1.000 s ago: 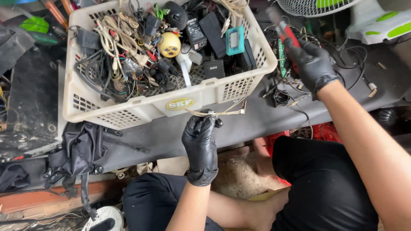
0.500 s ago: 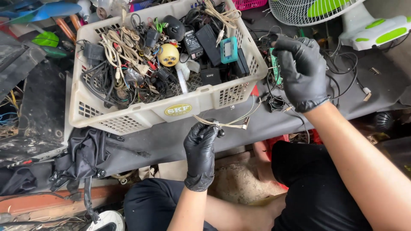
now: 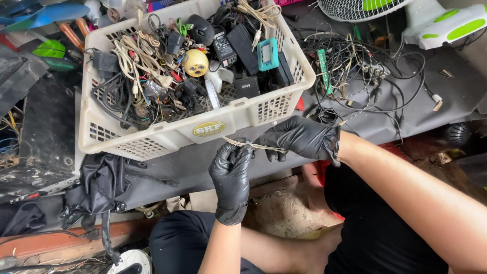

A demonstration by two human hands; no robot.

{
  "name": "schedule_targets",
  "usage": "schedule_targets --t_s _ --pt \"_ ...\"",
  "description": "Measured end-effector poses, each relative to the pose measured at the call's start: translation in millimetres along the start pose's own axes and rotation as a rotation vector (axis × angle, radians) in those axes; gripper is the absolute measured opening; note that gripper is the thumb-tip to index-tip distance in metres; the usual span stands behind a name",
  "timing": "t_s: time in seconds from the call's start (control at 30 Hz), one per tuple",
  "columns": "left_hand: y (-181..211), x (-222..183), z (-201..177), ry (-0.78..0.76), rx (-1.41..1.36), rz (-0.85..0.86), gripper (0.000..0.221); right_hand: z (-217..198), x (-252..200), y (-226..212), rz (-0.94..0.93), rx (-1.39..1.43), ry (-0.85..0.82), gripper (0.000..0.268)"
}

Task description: A person wearing black gloves untangles a thin black wire from a basket of electronic scrap, coils it around their hand, and then uses wire cutters to snip it.

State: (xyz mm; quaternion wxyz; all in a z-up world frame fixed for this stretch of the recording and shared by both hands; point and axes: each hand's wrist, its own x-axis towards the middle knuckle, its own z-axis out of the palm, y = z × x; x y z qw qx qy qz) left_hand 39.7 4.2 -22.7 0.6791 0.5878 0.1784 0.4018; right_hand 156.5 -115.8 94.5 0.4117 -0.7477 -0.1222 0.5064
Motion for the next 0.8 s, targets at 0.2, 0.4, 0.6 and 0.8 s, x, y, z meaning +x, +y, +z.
schedule_targets --t_s 0.2,0.4,0.6,0.8 --pt "9 -4 13 0.063 -0.022 0.058 0.01 7 20 12 -0.402 -0.105 0.09 0.012" --pt "18 -4 7 0.063 0.152 0.137 0.008 -7 34 27 -0.483 -0.03 0.092 0.01" --pt "24 -5 15 0.042 0.188 0.165 0.01 8 27 27 -0.494 -0.101 0.143 0.011" --pt "28 -5 12 0.037 0.134 0.129 0.006 7 25 31 -0.52 -0.1 0.141 0.018"
